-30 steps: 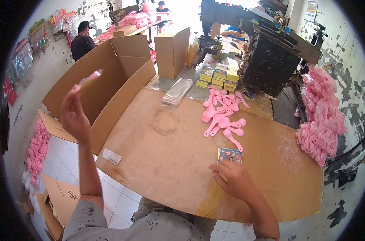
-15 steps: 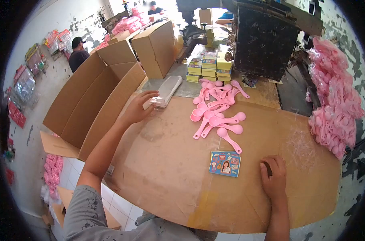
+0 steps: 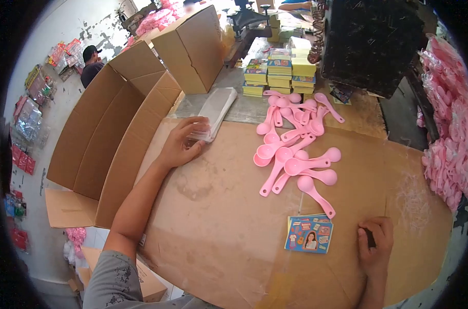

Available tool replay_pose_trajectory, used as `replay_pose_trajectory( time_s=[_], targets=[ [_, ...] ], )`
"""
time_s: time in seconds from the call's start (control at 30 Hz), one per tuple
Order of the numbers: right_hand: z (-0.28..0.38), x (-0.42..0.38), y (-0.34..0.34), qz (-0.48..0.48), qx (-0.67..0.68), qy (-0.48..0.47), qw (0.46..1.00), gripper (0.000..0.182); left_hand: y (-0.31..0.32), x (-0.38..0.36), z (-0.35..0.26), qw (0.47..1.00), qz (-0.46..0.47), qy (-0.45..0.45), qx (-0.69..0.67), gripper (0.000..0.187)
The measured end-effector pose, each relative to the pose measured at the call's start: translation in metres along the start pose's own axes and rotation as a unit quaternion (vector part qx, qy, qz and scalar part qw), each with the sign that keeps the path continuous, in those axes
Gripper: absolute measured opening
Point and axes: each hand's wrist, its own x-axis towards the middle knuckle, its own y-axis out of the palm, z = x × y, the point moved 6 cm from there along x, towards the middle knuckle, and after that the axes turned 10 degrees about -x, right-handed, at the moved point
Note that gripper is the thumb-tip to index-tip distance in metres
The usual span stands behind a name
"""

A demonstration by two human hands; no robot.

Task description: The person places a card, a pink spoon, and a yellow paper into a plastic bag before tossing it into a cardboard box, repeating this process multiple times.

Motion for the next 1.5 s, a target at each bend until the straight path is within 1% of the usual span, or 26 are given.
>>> replay_pose_trajectory(
  time_s=[0.33,0.5,0.63,0.8,0.9,1.0,1.1,1.2,1.3,1.4,1.5],
  targets=[
    [-0.007,0.000,0.005,0.031,-0.007,0.044,0.999,0.008,-0.001,0.003,0.005,1.000,0.000,-0.004,-0.007,0.037],
    [-0.010,0.000,0.006,0.027,0.012,0.032,0.999,0.010,-0.003,0.006,0.005,1.000,-0.009,-0.012,0.022,0.030],
    [-0.016,-0.002,0.008,0.024,0.006,0.003,1.000,0.011,-0.004,0.006,0.014,0.997,-0.043,-0.062,-0.021,0.026],
    [-0.011,0.001,0.007,0.027,0.010,0.014,0.999,0.010,-0.008,0.006,0.024,0.991,-0.064,-0.101,-0.067,0.023],
    [-0.013,0.001,0.007,0.023,0.006,0.011,1.000,0.010,-0.021,0.004,0.018,0.983,-0.172,-0.034,0.060,0.023],
    [-0.012,0.001,0.006,0.023,0.003,0.019,1.000,0.009,-0.025,-0.004,0.042,0.952,-0.221,-0.185,0.105,0.029],
    [-0.013,0.001,0.005,0.023,0.010,0.031,0.999,0.009,-0.019,-0.002,0.040,0.951,-0.190,-0.174,0.171,0.025],
    [-0.013,0.001,0.005,0.024,0.010,0.040,0.999,0.009,-0.020,-0.005,0.049,0.946,-0.187,-0.192,0.183,0.035],
    [-0.010,0.003,0.003,0.024,0.017,0.033,0.999,0.009,-0.021,-0.006,0.064,0.952,-0.191,-0.212,0.114,0.035],
    [-0.008,0.002,0.002,0.019,0.021,0.030,0.999,0.009,-0.021,-0.006,0.068,0.954,-0.195,-0.206,0.098,0.034],
    [-0.004,0.003,-0.001,0.010,0.021,0.017,1.000,0.008,-0.023,-0.008,0.080,0.953,-0.191,-0.228,0.061,0.032]
  ],
)
